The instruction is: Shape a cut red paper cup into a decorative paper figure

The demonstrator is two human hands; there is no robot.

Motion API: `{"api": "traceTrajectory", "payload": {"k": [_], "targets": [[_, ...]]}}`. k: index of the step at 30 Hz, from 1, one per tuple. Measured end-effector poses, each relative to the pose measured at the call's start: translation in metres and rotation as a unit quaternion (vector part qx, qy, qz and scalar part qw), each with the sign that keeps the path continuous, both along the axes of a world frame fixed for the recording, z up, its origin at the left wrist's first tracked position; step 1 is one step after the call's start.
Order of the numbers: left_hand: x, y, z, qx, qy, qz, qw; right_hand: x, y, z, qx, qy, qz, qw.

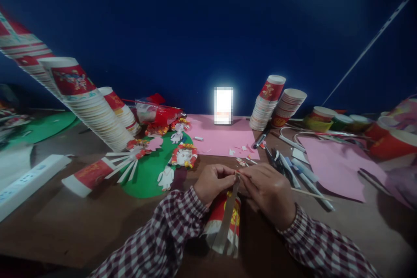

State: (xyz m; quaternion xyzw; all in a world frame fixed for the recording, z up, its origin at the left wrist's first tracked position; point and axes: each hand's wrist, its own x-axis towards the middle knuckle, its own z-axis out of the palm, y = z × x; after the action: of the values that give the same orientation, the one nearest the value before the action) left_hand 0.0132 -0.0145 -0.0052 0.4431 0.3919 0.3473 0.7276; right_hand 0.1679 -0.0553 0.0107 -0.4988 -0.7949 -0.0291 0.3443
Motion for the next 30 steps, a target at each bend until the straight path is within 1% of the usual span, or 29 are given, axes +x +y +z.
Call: {"api": "traceTrajectory", "payload": {"k": [4, 7, 12, 16, 18, 21, 25, 30], "targets": [[0.0006, -0.0003, -0.0011, 0.005, -0.013, 0.005, 1.000, -0.0007, -0.0017, 0.0006, 0.004, -0.021, -0.007, 1.000], [0.0010, 0.0010, -0.0036, 0.016, -0.001, 0.014, 1.000, -0.0016, -0.0024, -0.0002, 0.012, -0.038, -0.003, 0.999], [0.0013, 0.0024, -0.0055, 0.033, 0.032, 0.013, 0.999, -0.0039, -0.0023, -0.0012, 0.026, -0.053, -0.010, 0.998], [0.0018, 0.0016, -0.0049, 0.077, 0.057, 0.038, 0.995, -0.0044, -0.0014, -0.0020, 0.025, -0.048, -0.009, 0.998], [0.0019, 0.0011, -0.0042, 0.082, 0.059, 0.046, 0.994, -0.0038, -0.0007, -0.0024, 0.018, -0.041, -0.004, 0.999], [0.0017, 0.0005, -0.0023, 0.096, 0.068, 0.050, 0.992, -0.0026, 0.0004, -0.0028, 0.003, -0.029, 0.006, 1.000], [0.0008, 0.0007, 0.0004, 0.113, 0.083, 0.050, 0.989, -0.0016, 0.0009, -0.0032, -0.004, -0.022, 0.001, 1.000], [0.0002, 0.0013, -0.0004, 0.121, 0.068, 0.051, 0.989, -0.0013, -0.0001, -0.0029, -0.010, -0.020, -0.004, 1.000]]}}
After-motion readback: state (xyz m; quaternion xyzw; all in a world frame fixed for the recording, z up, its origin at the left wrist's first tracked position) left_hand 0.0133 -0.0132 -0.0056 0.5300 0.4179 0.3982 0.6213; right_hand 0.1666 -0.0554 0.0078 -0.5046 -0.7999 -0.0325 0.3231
